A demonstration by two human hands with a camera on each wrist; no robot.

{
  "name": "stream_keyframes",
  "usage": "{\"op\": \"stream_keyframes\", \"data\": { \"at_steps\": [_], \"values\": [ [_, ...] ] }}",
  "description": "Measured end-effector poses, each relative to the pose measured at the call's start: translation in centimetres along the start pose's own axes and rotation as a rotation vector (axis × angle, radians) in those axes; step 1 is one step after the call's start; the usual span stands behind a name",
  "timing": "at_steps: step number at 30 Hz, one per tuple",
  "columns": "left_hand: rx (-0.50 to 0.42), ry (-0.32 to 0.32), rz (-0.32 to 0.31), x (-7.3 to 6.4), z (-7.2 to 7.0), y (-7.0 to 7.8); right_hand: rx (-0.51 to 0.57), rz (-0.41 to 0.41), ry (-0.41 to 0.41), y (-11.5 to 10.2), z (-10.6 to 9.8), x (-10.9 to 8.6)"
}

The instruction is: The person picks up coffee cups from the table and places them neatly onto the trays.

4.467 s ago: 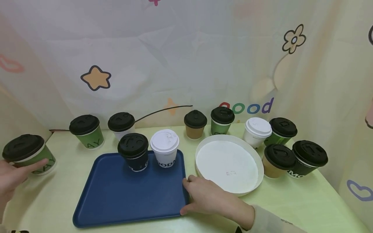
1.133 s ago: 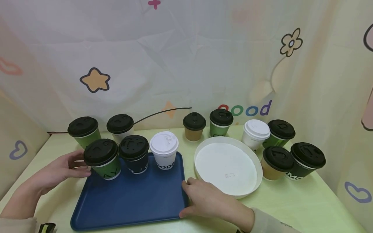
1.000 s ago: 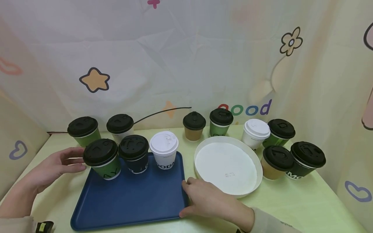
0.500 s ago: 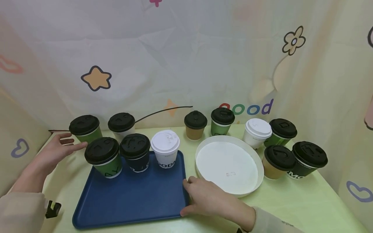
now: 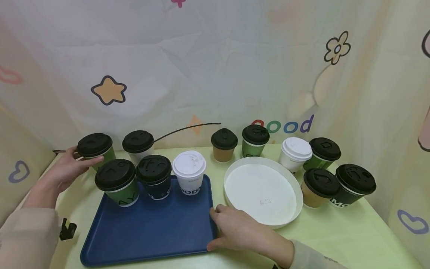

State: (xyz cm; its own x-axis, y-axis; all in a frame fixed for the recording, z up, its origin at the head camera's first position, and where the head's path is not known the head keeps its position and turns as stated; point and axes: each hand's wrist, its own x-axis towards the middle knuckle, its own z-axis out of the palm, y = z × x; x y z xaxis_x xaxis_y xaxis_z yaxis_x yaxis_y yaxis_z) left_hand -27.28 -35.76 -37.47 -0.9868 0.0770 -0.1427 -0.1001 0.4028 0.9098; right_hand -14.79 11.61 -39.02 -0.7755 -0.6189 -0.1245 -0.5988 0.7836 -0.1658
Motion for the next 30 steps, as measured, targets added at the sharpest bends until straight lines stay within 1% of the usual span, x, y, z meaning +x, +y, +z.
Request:
{"op": "stream_keyframes", "data": {
  "at_steps": [8, 16, 19, 23, 27, 30],
  "values": [
    [-0.014, 0.065, 0.01, 0.3, 0.5, 0.3, 0.007, -0.005, -0.008, -0.1, 0.0, 0.0],
    [0.03, 0.097, 0.006, 0.3, 0.7, 0.1, 0.009, -0.003, -0.007, 0.1, -0.1, 0.0],
    [0.047, 0.103, 0.023, 0.0, 0.6, -0.2, 0.003, -0.003, -0.003, 0.0, 0.0, 0.0],
    [0.064, 0.113, 0.062, -0.4, 0.3, -0.9, -0.001, -0.007, 0.001, 0.0, 0.1, 0.0],
    [0.041, 0.124, 0.09, -1.3, -0.2, -1.4, 0.002, -0.01, -0.002, 0.0, 0.1, 0.1],
    [0.022, 0.145, 0.109, -2.2, -0.5, -1.8, 0.007, -0.012, -0.011, 0.1, 0.0, 0.2]
  ]
}}
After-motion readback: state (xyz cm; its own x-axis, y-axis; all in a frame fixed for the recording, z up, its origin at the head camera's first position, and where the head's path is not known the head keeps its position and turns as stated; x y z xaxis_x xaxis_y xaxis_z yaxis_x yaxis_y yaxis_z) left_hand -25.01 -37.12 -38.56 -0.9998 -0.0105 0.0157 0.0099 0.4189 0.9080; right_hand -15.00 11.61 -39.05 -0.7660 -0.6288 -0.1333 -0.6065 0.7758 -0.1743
